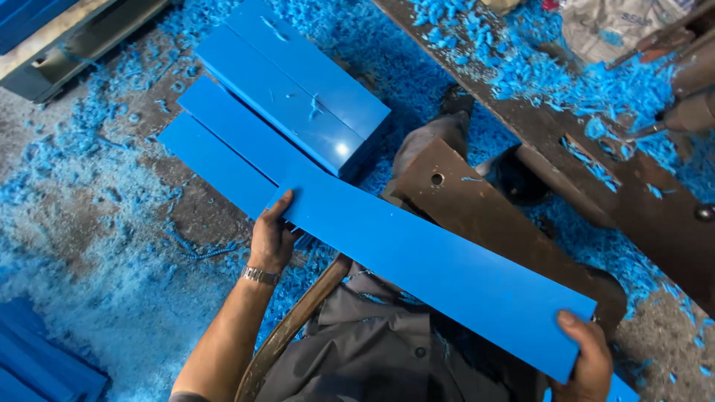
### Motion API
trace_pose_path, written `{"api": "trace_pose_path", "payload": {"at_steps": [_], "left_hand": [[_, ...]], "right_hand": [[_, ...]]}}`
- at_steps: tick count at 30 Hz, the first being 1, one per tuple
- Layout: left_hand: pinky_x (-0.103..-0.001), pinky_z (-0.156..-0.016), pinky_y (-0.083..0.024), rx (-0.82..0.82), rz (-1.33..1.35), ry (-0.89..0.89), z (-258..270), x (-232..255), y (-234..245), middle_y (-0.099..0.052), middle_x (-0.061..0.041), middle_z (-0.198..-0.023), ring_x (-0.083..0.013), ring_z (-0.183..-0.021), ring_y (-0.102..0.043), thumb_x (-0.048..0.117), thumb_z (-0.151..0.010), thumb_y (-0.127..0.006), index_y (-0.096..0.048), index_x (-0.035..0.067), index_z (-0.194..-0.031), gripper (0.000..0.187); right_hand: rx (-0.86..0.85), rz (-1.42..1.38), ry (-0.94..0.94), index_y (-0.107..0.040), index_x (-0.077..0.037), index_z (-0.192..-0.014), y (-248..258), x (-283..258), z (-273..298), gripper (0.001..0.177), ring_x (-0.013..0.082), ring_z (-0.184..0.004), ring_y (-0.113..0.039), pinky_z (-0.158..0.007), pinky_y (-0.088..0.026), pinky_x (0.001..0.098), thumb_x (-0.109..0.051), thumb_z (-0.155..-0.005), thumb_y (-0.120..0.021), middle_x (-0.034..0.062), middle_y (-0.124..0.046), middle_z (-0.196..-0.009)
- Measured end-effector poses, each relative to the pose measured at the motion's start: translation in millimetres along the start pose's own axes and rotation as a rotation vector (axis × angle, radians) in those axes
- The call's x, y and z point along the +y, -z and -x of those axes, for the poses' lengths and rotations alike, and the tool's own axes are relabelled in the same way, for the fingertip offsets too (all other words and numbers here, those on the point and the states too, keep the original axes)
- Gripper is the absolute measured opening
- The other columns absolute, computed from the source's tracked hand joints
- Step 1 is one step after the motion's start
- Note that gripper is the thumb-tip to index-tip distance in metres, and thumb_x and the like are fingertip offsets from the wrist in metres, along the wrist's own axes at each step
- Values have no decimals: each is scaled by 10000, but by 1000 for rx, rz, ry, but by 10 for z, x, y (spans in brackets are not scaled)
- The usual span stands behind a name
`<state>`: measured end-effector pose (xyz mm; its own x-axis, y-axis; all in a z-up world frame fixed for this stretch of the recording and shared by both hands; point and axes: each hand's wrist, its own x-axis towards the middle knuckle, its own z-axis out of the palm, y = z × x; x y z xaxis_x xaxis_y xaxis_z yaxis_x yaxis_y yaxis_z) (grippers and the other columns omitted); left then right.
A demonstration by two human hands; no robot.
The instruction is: The person sits at a bench drill press and drills holes through rusty flat metal plates. They position each plate under the drill bit, hold it steady with one hand, pull the drill press lever with the other, then set the drilled plate aside and take the next plate.
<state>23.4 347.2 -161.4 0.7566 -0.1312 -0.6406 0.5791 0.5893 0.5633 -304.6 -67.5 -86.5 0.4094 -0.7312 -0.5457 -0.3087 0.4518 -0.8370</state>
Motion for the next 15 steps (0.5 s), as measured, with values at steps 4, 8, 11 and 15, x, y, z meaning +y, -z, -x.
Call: {"api": "trace_pose_path", "payload": {"at_steps": [4,8,11,15], "left_hand": [[-322,-730,-540,-238,-230,33,140,-83,-237,-704,-7,-904,-141,-804,-651,216,-904,-711,-661,96,-1010,168],[-268,-647,-349,-594,-893,-190,-146,-258,-180,-463,58,-787,-47,-745,-419,171,-876,-837,-634,60,-907,234],[-293,-562,-316,-682,-1224,-227,42,-170,-568,-440,50,-707,-56,-679,-385,247,-822,-845,-607,63,-817,301],[-302,-573,-349,-641,-1374,-216,110,-127,-853,-502,8,-702,-86,-671,-432,320,-866,-829,-677,30,-859,327]], "right_hand": [[23,-55,86,-659,-28,-1173,776,298,-6,352,201,-845,-648,-735,-510,363,-274,-922,-654,99,-697,-990],[180,99,59,-684,28,-954,1269,683,16,414,171,-698,-583,-628,-441,307,-377,-1035,-661,94,-674,-842],[343,41,73,-642,-7,-925,1612,1297,-273,481,145,-629,-482,-545,-371,321,-439,-1130,-698,52,-574,-741],[456,433,69,-627,161,-825,1633,1351,-337,729,155,-641,-416,-579,-326,383,-475,-1182,-624,162,-519,-731]]}}
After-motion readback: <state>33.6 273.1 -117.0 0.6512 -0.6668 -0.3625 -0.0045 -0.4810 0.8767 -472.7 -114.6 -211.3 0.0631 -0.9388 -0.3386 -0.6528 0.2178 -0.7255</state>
